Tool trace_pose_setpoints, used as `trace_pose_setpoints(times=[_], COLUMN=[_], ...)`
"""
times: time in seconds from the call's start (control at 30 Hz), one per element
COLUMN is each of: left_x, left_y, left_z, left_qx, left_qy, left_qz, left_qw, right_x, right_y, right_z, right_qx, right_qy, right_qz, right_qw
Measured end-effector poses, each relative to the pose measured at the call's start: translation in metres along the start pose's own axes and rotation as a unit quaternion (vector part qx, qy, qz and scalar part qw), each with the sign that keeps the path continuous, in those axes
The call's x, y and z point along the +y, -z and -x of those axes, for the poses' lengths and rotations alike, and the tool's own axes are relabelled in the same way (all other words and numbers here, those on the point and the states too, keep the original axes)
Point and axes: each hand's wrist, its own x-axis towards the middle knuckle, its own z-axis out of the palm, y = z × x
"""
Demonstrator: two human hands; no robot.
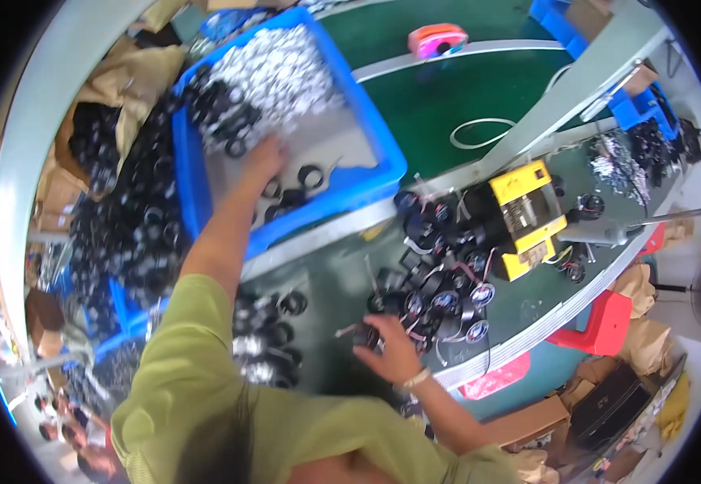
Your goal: The person assembles small electrical motors into plastic housings with impellers by hand at an industrial workbench.
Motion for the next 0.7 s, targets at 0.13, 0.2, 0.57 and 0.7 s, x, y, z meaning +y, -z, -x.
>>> trace_pose_setpoints(times=[0.13, 0.2, 0.57, 0.7], left_x=[-0.027, 0.009, 0.019, 0.038], left_y=[-0.024, -0.011, 0.136, 0.168], left_z=[-0.038, -0.024, 0.205, 0.34], left_qx=[0.042, 0.043, -0.008, -0.082], left_qy=[0.007, -0.009, 0.126, 0.131], left_qz=[-0.028, 0.048, 0.852, 0.955], left_qw=[0.999, 0.998, 0.508, 0.255], right_x=[0.003, 0.003, -0.049, -0.106], right_y=[0.002, 0.008, -0.014, -0.02], right_z=[0.004, 0.006, 0.013, 0.021], right_qx=[0.021, 0.038, 0.012, 0.001], right_qy=[-0.033, -0.056, -0.058, 0.019], right_qz=[-0.082, -0.044, -0.282, -0.332], right_qw=[0.996, 0.997, 0.958, 0.943])
